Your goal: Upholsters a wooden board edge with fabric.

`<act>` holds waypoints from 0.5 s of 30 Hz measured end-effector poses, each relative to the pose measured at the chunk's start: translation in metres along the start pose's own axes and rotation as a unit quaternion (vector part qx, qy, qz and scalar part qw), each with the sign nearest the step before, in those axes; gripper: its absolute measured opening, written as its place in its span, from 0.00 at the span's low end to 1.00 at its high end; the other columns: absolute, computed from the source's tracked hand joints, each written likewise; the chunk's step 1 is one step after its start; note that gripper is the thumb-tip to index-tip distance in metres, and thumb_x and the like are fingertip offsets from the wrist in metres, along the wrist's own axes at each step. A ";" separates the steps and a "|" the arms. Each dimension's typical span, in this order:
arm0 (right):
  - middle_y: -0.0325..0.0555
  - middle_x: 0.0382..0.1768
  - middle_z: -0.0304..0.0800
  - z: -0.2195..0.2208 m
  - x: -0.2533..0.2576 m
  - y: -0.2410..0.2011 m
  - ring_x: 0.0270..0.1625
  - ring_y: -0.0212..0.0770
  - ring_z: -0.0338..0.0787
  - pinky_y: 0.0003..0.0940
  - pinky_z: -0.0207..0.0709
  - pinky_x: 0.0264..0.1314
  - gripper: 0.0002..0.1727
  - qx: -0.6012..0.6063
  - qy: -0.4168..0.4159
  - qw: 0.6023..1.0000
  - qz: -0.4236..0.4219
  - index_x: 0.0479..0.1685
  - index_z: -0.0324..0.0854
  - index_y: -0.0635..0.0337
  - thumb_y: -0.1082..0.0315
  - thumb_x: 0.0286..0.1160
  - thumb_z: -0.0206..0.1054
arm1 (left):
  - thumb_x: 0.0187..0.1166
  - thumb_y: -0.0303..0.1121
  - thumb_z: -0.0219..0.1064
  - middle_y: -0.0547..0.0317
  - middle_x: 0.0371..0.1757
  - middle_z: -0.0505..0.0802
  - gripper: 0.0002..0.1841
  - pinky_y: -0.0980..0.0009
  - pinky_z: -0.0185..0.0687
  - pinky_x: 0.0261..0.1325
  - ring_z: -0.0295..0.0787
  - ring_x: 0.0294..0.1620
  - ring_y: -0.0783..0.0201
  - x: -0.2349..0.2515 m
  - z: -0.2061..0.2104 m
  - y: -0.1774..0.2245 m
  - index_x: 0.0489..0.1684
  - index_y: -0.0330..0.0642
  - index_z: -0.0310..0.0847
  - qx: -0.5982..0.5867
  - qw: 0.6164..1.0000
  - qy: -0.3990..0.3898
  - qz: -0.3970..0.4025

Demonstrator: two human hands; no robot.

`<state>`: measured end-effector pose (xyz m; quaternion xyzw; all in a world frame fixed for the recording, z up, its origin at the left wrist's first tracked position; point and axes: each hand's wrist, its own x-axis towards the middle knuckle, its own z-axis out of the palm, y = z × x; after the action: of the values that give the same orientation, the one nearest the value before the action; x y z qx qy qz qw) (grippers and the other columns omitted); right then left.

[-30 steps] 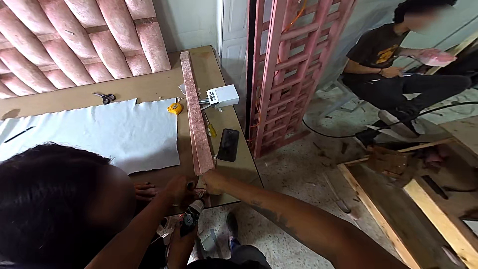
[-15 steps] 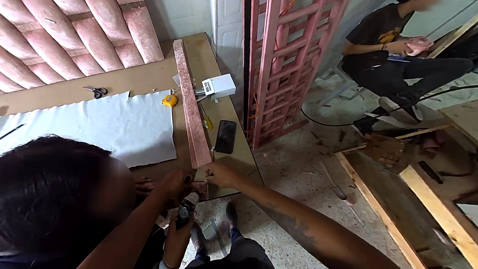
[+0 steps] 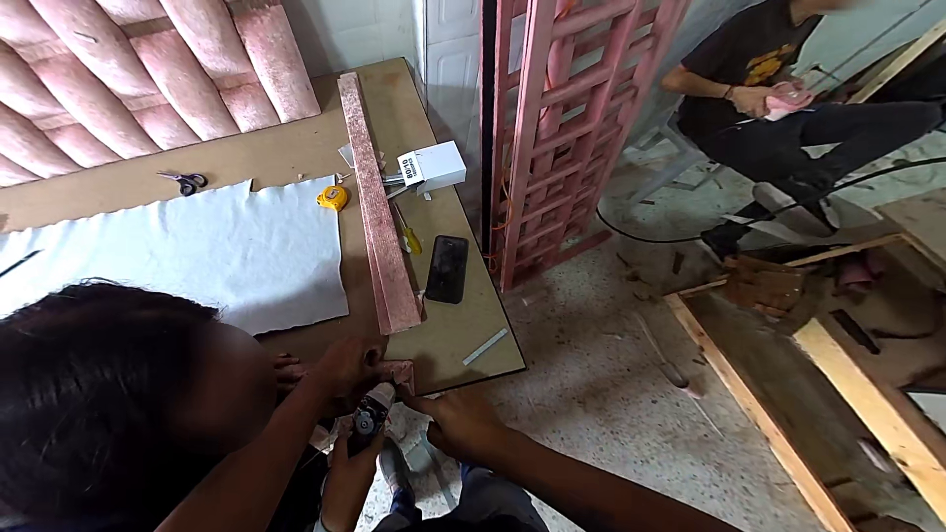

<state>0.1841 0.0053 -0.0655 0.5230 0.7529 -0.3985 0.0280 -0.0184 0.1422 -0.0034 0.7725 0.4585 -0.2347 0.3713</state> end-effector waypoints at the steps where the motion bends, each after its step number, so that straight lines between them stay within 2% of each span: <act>1: 0.55 0.35 0.92 0.000 0.000 -0.001 0.41 0.63 0.92 0.67 0.80 0.40 0.36 0.000 -0.001 1.000 0.002 0.87 0.65 0.25 0.63 0.76 0.59 | 0.82 0.47 0.69 0.41 0.53 0.92 0.21 0.43 0.80 0.66 0.88 0.58 0.43 -0.001 0.001 0.000 0.55 0.36 0.86 -0.001 1.000 0.001 0.002; 2: 0.55 0.36 0.92 0.000 0.001 0.000 0.42 0.63 0.92 0.67 0.80 0.41 0.36 0.000 -0.002 1.000 0.006 0.87 0.64 0.24 0.63 0.77 0.58 | 0.82 0.47 0.69 0.41 0.53 0.91 0.20 0.44 0.80 0.66 0.88 0.58 0.43 -0.002 0.002 0.002 0.54 0.36 0.86 -0.002 1.000 0.000 0.003; 6: 0.55 0.40 0.93 -0.006 0.008 0.014 0.44 0.63 0.93 0.68 0.79 0.43 0.30 0.014 0.027 1.000 0.005 0.80 0.74 0.24 0.63 0.78 0.57 | 0.82 0.46 0.69 0.40 0.54 0.91 0.20 0.43 0.79 0.67 0.88 0.59 0.42 -0.002 0.000 0.003 0.54 0.35 0.86 0.005 1.000 -0.001 0.007; 9: 0.54 0.43 0.94 -0.010 0.011 0.026 0.46 0.61 0.93 0.69 0.80 0.46 0.29 0.007 0.016 1.000 -0.014 0.80 0.75 0.24 0.62 0.80 0.57 | 0.80 0.48 0.70 0.41 0.52 0.92 0.21 0.42 0.80 0.66 0.88 0.57 0.43 0.005 0.005 -0.006 0.53 0.37 0.86 0.006 1.000 0.011 0.015; 15: 0.52 0.50 0.94 -0.022 0.017 0.029 0.54 0.60 0.93 0.70 0.80 0.51 0.22 -0.010 0.001 1.000 -0.026 0.71 0.83 0.35 0.60 0.81 0.57 | 0.81 0.48 0.70 0.40 0.53 0.91 0.21 0.42 0.79 0.68 0.88 0.59 0.42 -0.001 0.002 0.000 0.54 0.36 0.86 -0.004 1.000 0.009 0.012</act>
<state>0.2084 0.0366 -0.0750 0.5029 0.7704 -0.3912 0.0220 -0.0183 0.1404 -0.0038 0.7788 0.4532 -0.2211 0.3731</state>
